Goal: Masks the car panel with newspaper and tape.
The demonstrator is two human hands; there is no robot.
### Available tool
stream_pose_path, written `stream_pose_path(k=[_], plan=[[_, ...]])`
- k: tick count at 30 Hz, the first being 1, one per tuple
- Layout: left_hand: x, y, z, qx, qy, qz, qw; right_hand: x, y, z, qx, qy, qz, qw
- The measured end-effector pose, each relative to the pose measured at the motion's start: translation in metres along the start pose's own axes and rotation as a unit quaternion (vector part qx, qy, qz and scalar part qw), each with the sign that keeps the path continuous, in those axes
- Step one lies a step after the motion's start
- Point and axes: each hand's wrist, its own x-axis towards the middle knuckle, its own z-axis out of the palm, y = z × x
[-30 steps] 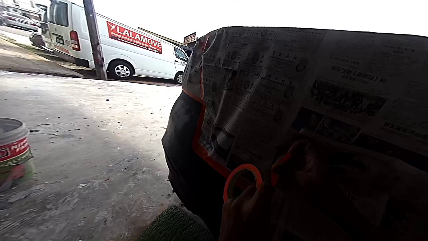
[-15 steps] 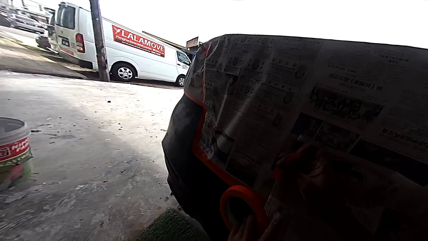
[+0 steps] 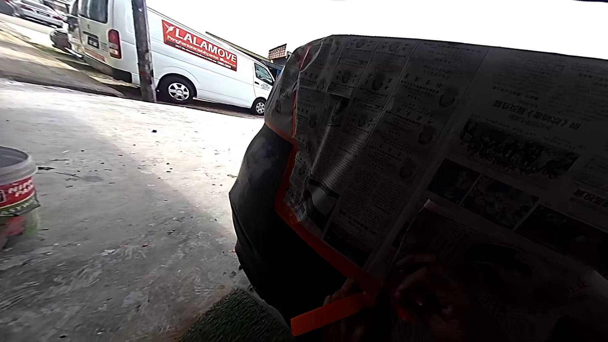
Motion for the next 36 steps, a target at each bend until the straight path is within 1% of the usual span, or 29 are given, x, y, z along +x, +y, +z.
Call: stream_pose_path(k=[3, 6, 11, 15, 20, 24, 26, 30, 34, 36], plan=[[0.001, -0.003, 0.003, -0.011, 0.011, 0.002, 1.0, 0.003, 0.002, 0.014, -0.153, 0.048, -0.021, 0.987], [-0.001, -0.006, 0.004, -0.011, 0.011, 0.0, 1.0, 0.007, 0.007, 0.025, -0.279, 0.047, -0.06, 0.957], [-0.003, -0.008, 0.007, -0.03, 0.018, -0.007, 0.999, 0.01, 0.01, 0.03, -0.376, 0.024, -0.094, 0.922], [-0.002, -0.009, 0.008, -0.037, 0.018, -0.009, 0.999, 0.01, 0.016, 0.034, -0.404, 0.028, -0.104, 0.908], [0.0, -0.007, 0.007, -0.044, 0.023, -0.006, 0.999, 0.008, 0.021, 0.035, -0.414, 0.027, -0.108, 0.904], [0.0, -0.008, 0.007, -0.053, 0.057, -0.011, 0.997, 0.007, 0.024, 0.035, -0.425, 0.026, -0.111, 0.898], [0.001, -0.008, 0.006, -0.053, 0.049, -0.012, 0.997, 0.006, 0.024, 0.035, -0.431, 0.029, -0.112, 0.895], [0.002, -0.01, 0.003, -0.024, 0.008, -0.004, 1.0, 0.003, 0.024, 0.037, -0.439, 0.04, -0.107, 0.891], [-0.001, -0.015, 0.004, 0.033, 0.013, 0.007, 0.999, 0.008, 0.021, 0.037, -0.422, 0.068, -0.069, 0.902], [-0.002, -0.015, 0.005, 0.057, 0.017, 0.011, 0.998, 0.011, 0.02, 0.035, -0.426, 0.083, -0.072, 0.898]])
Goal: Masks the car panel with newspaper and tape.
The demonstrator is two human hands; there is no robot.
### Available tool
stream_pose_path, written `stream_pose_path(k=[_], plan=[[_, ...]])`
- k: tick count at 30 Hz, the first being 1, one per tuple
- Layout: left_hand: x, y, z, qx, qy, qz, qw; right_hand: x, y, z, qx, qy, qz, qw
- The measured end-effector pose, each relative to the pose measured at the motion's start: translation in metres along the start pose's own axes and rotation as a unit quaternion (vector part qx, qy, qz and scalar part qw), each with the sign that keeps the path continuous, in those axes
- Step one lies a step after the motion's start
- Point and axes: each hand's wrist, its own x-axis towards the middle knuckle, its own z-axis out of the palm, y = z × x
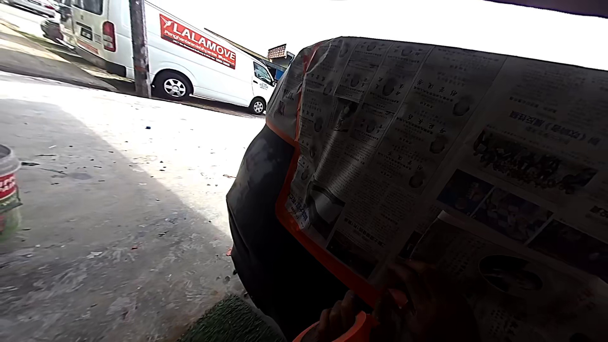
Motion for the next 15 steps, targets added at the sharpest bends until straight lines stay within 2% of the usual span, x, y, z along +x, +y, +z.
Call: stream_pose_path(k=[8, 10, 15], plan=[[-0.001, 0.002, -0.002, 0.011, -0.008, 0.004, 1.0, 0.021, 0.011, -0.001, 0.004, 0.085, 0.069, 0.994], [-0.002, 0.002, -0.004, 0.012, -0.009, 0.015, 1.0, 0.014, 0.008, 0.006, -0.004, 0.098, 0.048, 0.994], [0.005, 0.001, -0.006, 0.006, -0.026, 0.011, 1.0, -0.007, 0.002, 0.02, -0.092, 0.07, -0.019, 0.993]])
